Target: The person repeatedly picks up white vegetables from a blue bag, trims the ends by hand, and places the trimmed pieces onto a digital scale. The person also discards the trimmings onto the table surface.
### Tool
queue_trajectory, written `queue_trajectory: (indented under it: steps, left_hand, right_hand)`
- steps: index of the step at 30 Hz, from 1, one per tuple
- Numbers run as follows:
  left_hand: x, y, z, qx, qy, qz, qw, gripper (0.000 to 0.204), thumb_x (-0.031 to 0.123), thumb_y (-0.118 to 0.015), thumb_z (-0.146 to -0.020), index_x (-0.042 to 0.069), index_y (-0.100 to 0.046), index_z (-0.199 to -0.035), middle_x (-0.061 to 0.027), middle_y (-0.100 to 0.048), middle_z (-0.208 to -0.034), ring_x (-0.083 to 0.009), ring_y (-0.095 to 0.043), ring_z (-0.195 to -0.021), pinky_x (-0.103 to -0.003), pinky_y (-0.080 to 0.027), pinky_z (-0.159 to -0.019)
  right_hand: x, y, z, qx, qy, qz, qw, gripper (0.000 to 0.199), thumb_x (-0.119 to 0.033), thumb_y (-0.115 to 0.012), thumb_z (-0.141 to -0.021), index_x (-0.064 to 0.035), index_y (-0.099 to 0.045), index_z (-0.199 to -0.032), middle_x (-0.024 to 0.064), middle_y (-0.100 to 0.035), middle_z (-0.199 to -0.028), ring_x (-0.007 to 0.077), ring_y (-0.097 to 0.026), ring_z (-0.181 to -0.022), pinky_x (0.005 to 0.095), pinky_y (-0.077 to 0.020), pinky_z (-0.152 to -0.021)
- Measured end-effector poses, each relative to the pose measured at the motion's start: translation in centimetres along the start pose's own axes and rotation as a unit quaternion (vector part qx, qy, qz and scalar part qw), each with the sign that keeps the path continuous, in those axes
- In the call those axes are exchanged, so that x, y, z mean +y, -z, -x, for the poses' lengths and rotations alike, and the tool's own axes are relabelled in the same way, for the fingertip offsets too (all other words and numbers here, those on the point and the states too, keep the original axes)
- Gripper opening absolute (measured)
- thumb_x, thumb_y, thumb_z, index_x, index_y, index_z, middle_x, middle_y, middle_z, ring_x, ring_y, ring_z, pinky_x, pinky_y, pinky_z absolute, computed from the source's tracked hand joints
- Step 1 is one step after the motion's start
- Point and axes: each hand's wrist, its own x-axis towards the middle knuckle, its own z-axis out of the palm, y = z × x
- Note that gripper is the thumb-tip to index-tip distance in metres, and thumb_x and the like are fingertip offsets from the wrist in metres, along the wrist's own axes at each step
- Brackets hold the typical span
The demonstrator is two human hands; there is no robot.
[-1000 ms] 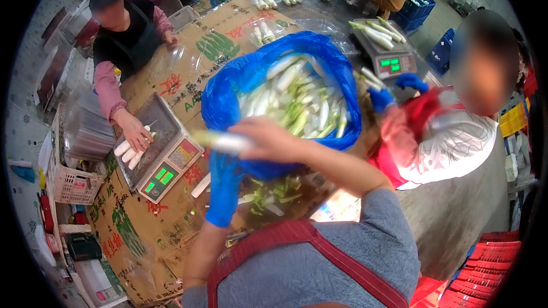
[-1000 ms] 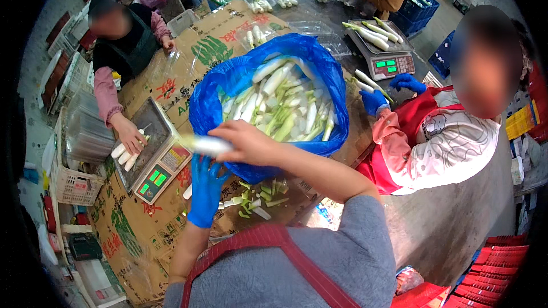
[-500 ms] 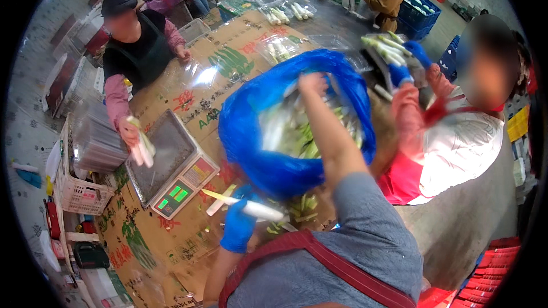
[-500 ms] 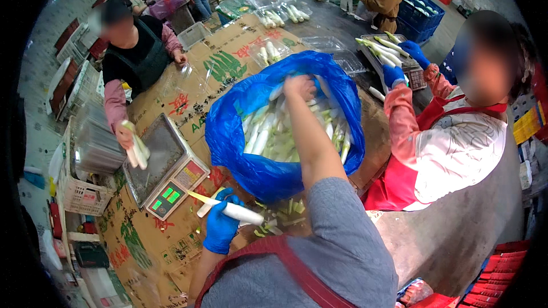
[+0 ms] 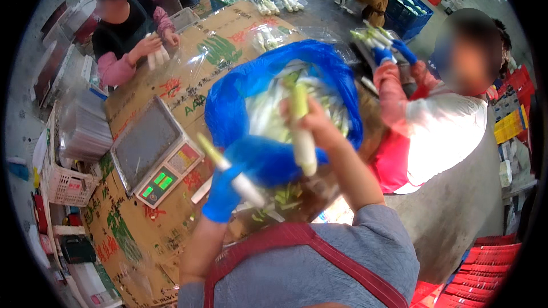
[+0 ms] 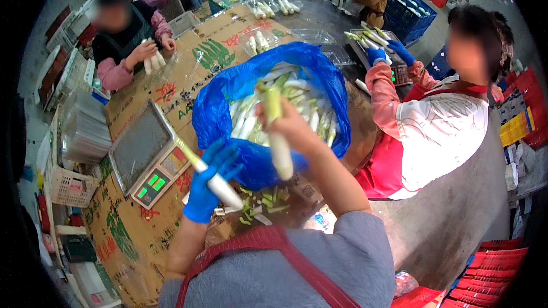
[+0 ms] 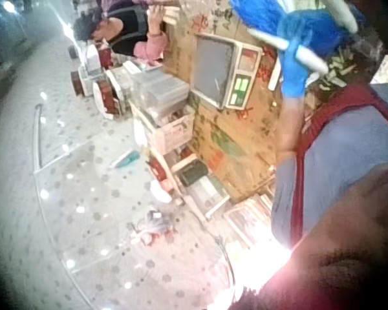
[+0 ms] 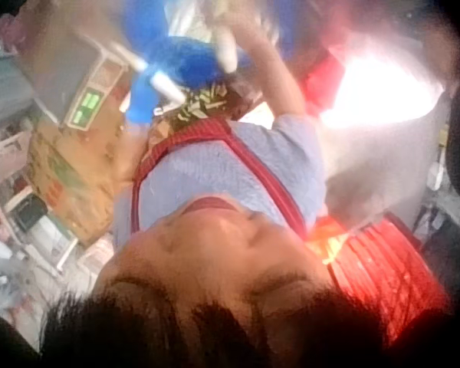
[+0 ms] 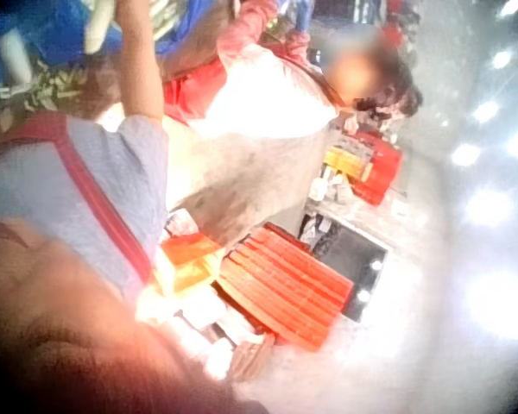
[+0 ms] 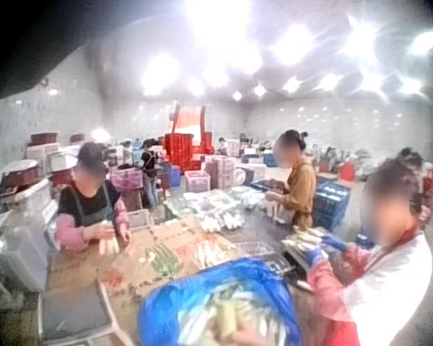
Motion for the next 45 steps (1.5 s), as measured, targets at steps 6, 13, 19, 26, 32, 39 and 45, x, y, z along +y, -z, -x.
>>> queue_trajectory:
  steps: [6,13,19,26,32,39,45]
  left_hand:
    - [-5.5,1.9,0.6,0.06,0.088,0.084,0.991,0.07,0.053,-0.049,-0.098,0.012,-0.028,-0.15,-0.0127,-0.04,-0.146,-0.0293,-0.045,-0.13,-0.045,-0.041,-0.108]
    - [-7.7,5.3,7.9,0.122,0.073,0.102,0.985,0.066,0.05,-0.056,-0.093,0.012,-0.037,-0.143,-0.0137,-0.053,-0.129,-0.0307,-0.054,-0.118,-0.046,-0.044,-0.104]
    - [-6.5,9.7,10.8,0.237,-0.03,0.165,0.957,0.044,0.044,-0.057,-0.094,0.013,-0.051,-0.125,-0.0068,-0.061,-0.108,-0.0292,-0.061,-0.099,-0.053,-0.052,-0.088]
    - [-5.7,10.7,12.7,0.18,-0.068,0.267,0.944,0.056,0.05,-0.053,-0.095,0.012,-0.046,-0.136,-0.0069,-0.058,-0.117,-0.0287,-0.057,-0.11,-0.057,-0.043,-0.099]
    - [-5.6,12.9,14.4,0.232,-0.138,0.217,0.938,0.043,0.038,-0.052,-0.097,0.009,-0.05,-0.128,-0.0085,-0.058,-0.106,-0.0286,-0.058,-0.101,-0.053,-0.046,-0.096]
    - [-3.4,13.3,14.4,0.246,-0.139,0.246,0.927,0.043,0.034,-0.054,-0.098,0.012,-0.048,-0.135,-0.0095,-0.061,-0.118,-0.0297,-0.058,-0.114,-0.058,-0.042,-0.105]
    - [-3.8,10.1,11.9,0.179,-0.097,0.218,0.954,0.058,0.034,-0.058,-0.094,0.007,-0.04,-0.143,-0.0142,-0.054,-0.135,-0.0347,-0.053,-0.122,-0.053,-0.039,-0.109]
  right_hand:
    - [6.4,-9.0,2.8,-0.029,0.183,0.43,0.884,0.054,-0.035,-0.044,-0.097,-0.001,-0.046,-0.138,0.02,-0.046,-0.135,0.0356,-0.042,-0.121,0.0435,-0.0304,-0.105]
    - [8.7,-9.2,2.8,-0.062,0.165,0.512,0.841,0.031,-0.031,-0.06,-0.093,-0.0074,-0.069,-0.111,0.0121,-0.064,-0.114,0.0324,-0.056,-0.108,0.0427,-0.0422,-0.093]
    - [4.3,1.4,-4.9,0.164,0.077,0.436,0.881,0.019,-0.011,-0.061,-0.089,-0.0115,-0.072,-0.105,0.0137,-0.068,-0.106,0.0321,-0.065,-0.099,0.0417,-0.0508,-0.087]
    - [12.5,10.3,-10.2,0.046,0.133,0.745,0.652,0.035,-0.013,-0.059,-0.084,-0.0254,-0.067,-0.116,0.0062,-0.056,-0.13,0.0328,-0.061,-0.109,0.042,-0.0518,-0.088]
    - [9.7,10.1,-12.1,-0.007,0.068,0.714,0.697,0.027,-0.014,-0.059,-0.087,-0.0184,-0.065,-0.113,0.0082,-0.058,-0.124,0.0313,-0.061,-0.106,0.0408,-0.0501,-0.088]
    - [0.1,5.1,-6.6,0.126,0.102,0.354,0.921,0.024,-0.016,-0.059,-0.097,-0.0065,-0.06,-0.119,-0.0022,-0.06,-0.094,0.0059,-0.055,-0.081,0.021,-0.0429,-0.067]
    - [2.4,-9.3,1.2,-0.188,-0.121,0.31,0.924,0.039,-0.019,-0.058,-0.097,-0.0079,-0.054,-0.134,0.0028,-0.064,-0.098,0.012,-0.059,-0.088,0.0303,-0.0498,-0.077]
